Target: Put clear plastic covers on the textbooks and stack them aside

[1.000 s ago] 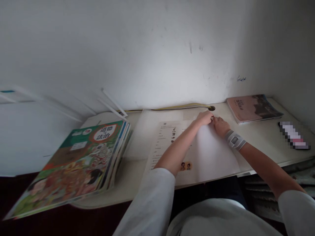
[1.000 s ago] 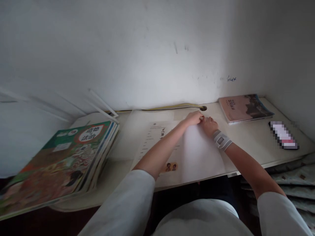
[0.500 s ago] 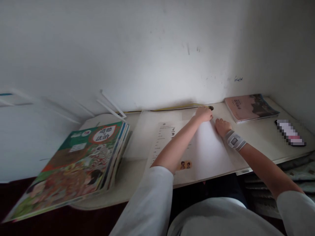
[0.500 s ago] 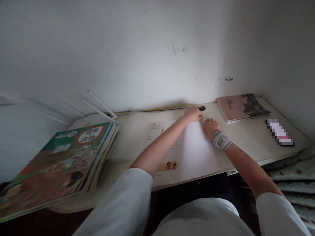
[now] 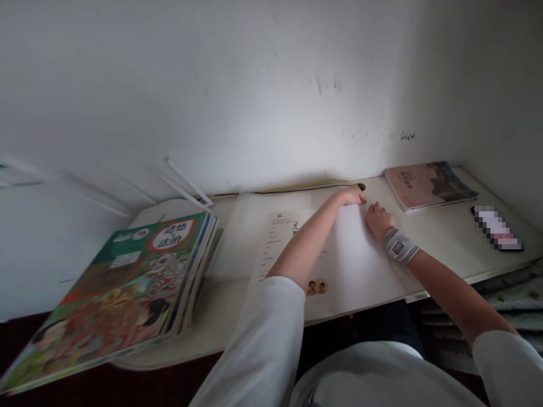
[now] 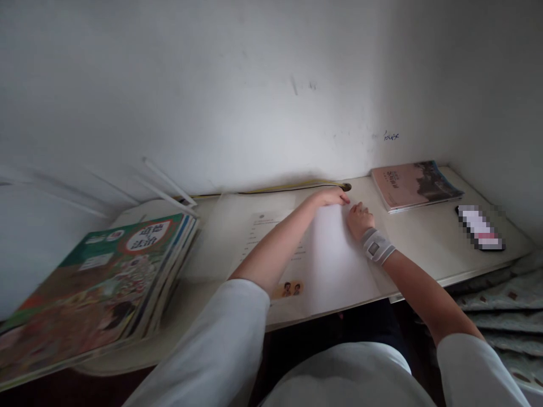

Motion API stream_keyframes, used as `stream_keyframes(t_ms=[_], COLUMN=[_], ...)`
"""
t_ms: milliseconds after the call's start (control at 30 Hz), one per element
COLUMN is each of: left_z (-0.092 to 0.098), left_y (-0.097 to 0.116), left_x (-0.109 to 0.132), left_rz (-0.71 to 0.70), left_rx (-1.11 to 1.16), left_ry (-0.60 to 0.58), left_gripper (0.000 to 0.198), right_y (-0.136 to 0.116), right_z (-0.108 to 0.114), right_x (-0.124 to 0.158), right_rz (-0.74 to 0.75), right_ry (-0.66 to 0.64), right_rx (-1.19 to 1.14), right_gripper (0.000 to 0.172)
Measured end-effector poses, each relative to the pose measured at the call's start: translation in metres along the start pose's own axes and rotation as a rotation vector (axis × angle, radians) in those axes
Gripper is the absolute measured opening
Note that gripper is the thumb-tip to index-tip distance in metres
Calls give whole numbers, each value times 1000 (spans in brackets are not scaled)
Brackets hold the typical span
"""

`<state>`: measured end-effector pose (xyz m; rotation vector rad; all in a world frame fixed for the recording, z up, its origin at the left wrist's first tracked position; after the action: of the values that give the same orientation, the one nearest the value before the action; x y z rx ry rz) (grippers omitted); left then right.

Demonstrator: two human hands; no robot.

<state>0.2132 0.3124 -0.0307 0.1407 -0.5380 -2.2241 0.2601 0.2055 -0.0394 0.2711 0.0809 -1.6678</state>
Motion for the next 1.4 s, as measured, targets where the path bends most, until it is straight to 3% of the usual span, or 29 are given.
stream_keyframes(t_ms=[133, 300, 433, 667, 800, 867, 933, 1033, 1133, 1233, 1300, 1400], left_z=[-2, -5, -7, -10, 6, 26, 49, 63, 55, 34, 22, 18], left_y=[-3, -6, -10, -10, 5, 8, -1, -43, -104, -144, -156, -167], left_x=[-2, -5, -4, 1, 14, 35, 72, 150, 242, 311, 334, 340], left_rz=[14, 67, 117, 145, 103, 61, 6, 44, 334, 594, 700, 776], left_rx=[61, 66, 67, 75, 57, 43, 5, -128, -184, -96, 31, 170], left_ry=[14, 130, 251, 365, 436, 523, 639, 689, 703, 697, 700, 699], left_gripper=[31, 37, 42, 38, 41, 41, 40, 40, 41, 40, 37, 33], right_y=[-3, -4, -1, 4, -5, -7, -5, -1, 3, 2, -3, -11], right_z=[1, 16, 23, 23, 32, 33, 32, 31, 31, 32, 30, 20], right_x=[1, 19, 63, 157, 183, 187, 189, 193, 191, 174, 156, 132], right_rz=[42, 99, 152, 202, 287, 311, 330, 355, 361, 387, 443, 522], right_ry=[-32, -99, -86, 68, 165, 166, 153, 150, 155, 172, 190, 196], right_rx=[-16, -47, -47, -29, -120, -167, -187, -175, -155, -164, -175, -168], right_gripper=[46, 42, 43, 43, 39, 39, 48, 57, 59, 50, 48, 53])
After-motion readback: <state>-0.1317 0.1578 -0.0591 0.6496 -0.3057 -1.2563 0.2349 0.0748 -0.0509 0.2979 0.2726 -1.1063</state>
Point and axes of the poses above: each hand's wrist, its own x-axis away from the middle knuckle, its own z-axis out of the back of the hand, y = z × x, the point moved 7 cm from there along -x, towards the middle knuckle, and after that the axes turned 14 degrees about y, right-handed, at the moved point
